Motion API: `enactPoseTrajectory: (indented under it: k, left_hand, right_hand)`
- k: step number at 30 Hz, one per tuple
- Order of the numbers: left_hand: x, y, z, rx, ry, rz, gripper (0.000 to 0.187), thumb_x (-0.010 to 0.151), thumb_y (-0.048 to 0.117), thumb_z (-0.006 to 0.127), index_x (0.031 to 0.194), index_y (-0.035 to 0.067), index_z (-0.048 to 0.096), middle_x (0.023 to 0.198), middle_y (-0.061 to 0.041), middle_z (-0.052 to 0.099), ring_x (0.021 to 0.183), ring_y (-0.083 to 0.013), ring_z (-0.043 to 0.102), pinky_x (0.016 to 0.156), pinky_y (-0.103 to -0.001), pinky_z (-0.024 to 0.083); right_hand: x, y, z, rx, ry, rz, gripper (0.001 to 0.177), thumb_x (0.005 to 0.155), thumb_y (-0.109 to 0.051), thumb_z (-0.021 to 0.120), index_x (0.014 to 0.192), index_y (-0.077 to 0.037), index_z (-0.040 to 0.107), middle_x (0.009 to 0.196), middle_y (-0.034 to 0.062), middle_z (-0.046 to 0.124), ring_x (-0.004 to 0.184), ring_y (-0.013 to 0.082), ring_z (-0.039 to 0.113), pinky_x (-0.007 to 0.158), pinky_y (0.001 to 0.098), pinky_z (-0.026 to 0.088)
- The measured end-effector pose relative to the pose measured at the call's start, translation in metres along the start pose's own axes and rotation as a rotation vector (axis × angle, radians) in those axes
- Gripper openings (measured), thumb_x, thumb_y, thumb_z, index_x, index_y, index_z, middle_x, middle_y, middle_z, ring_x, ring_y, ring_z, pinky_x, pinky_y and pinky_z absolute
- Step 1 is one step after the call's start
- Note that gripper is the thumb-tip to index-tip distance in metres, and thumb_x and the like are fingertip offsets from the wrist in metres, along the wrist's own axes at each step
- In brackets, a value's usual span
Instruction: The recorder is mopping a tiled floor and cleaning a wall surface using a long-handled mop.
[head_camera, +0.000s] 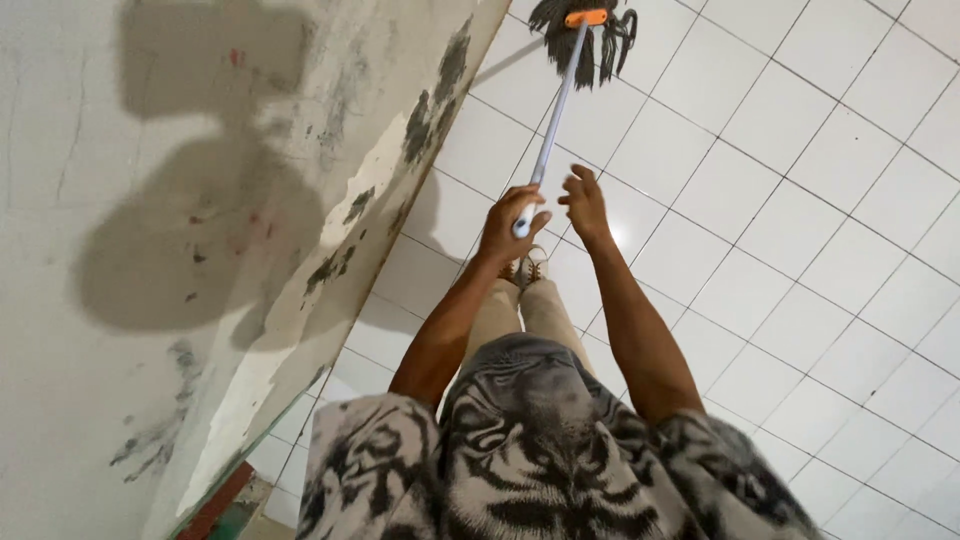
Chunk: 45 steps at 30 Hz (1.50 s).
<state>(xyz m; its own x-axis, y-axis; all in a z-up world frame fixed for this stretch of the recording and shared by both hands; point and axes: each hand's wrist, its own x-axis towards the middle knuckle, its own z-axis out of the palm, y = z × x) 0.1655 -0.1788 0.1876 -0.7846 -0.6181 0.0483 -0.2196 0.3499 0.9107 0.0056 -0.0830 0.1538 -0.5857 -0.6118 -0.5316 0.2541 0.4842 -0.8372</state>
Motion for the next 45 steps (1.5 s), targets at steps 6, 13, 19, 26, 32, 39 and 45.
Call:
enactPoseTrajectory:
  k: [6, 13, 19, 26, 32, 39, 45]
  left_hand:
    - [-0.077, 0.031, -0.063, 0.054, -0.132, 0.015, 0.032, 0.086, 0.016, 0.078, 0.115, 0.007, 0.07, 0.134, -0.015, 0.068, 0.121, -0.033, 0.068, 0.1, -0.04, 0.056]
    - [-0.183, 0.048, -0.141, 0.083, -0.169, -0.205, 0.039, 0.081, 0.018, 0.086, 0.114, 0.008, 0.07, 0.129, -0.015, 0.07, 0.113, -0.0311, 0.071, 0.097, -0.041, 0.056]
    - [-0.304, 0.072, -0.207, 0.09, -0.093, -0.244, 0.046, 0.079, 0.006, 0.084, 0.123, 0.007, 0.07, 0.135, -0.016, 0.068, 0.123, -0.0301, 0.066, 0.099, -0.04, 0.056]
    - [-0.481, 0.086, -0.289, -0.108, 0.17, -0.702, 0.047, 0.083, 0.008, 0.076, 0.13, 0.01, 0.067, 0.142, -0.01, 0.066, 0.112, -0.0257, 0.073, 0.09, -0.04, 0.064]
    - [-0.533, 0.111, -0.333, -0.284, 0.073, -1.142, 0.064, 0.088, 0.021, 0.068, 0.148, 0.017, 0.046, 0.116, -0.016, 0.073, 0.094, -0.0242, 0.074, 0.083, -0.04, 0.062]
    - [-0.485, 0.071, -0.288, 0.167, -0.127, -1.139, 0.05, 0.096, 0.038, 0.06, 0.138, 0.011, 0.059, 0.095, -0.019, 0.077, 0.084, -0.0287, 0.077, 0.081, -0.044, 0.059]
    - [-0.39, -0.019, -0.212, 0.151, -0.089, -0.904, 0.056, 0.093, 0.033, 0.064, 0.142, 0.009, 0.055, 0.131, -0.024, 0.066, 0.122, -0.0408, 0.062, 0.101, -0.046, 0.05]
  right_hand:
    - [0.108, 0.165, 0.081, -0.507, -0.289, -0.058, 0.091, 0.102, -0.051, 0.053, 0.153, 0.011, 0.008, 0.123, 0.0264, 0.057, 0.11, 0.0338, 0.055, 0.096, 0.0376, 0.048]
    - [0.02, 0.122, 0.178, -0.679, -0.515, 0.147, 0.12, 0.083, -0.047, 0.065, 0.151, 0.019, -0.009, 0.127, 0.0346, 0.063, 0.121, 0.0428, 0.063, 0.105, 0.0417, 0.05]
    - [-0.091, 0.129, 0.261, -0.892, -0.686, 0.262, 0.12, 0.084, -0.054, 0.055, 0.152, 0.022, -0.009, 0.105, 0.0315, 0.075, 0.097, 0.0412, 0.075, 0.085, 0.045, 0.059]
    - [-0.227, 0.173, 0.38, -0.732, -0.89, 0.314, 0.125, 0.086, -0.053, 0.061, 0.147, 0.023, -0.018, 0.093, 0.0281, 0.071, 0.073, 0.0348, 0.072, 0.07, 0.0419, 0.06]
    - [-0.294, 0.235, 0.439, -0.698, -0.751, 0.292, 0.124, 0.082, -0.042, 0.069, 0.149, 0.024, -0.012, 0.094, 0.0258, 0.074, 0.085, 0.0359, 0.073, 0.077, 0.0395, 0.061]
    - [-0.232, 0.305, 0.418, -0.793, -0.464, 0.147, 0.128, 0.075, -0.045, 0.083, 0.149, 0.015, -0.003, 0.109, 0.0266, 0.069, 0.101, 0.04, 0.068, 0.084, 0.0437, 0.055]
    - [-0.076, 0.304, 0.357, -0.669, -0.356, 0.138, 0.121, 0.084, -0.042, 0.078, 0.154, 0.018, 0.0, 0.109, 0.0328, 0.07, 0.097, 0.0411, 0.073, 0.084, 0.0476, 0.061]
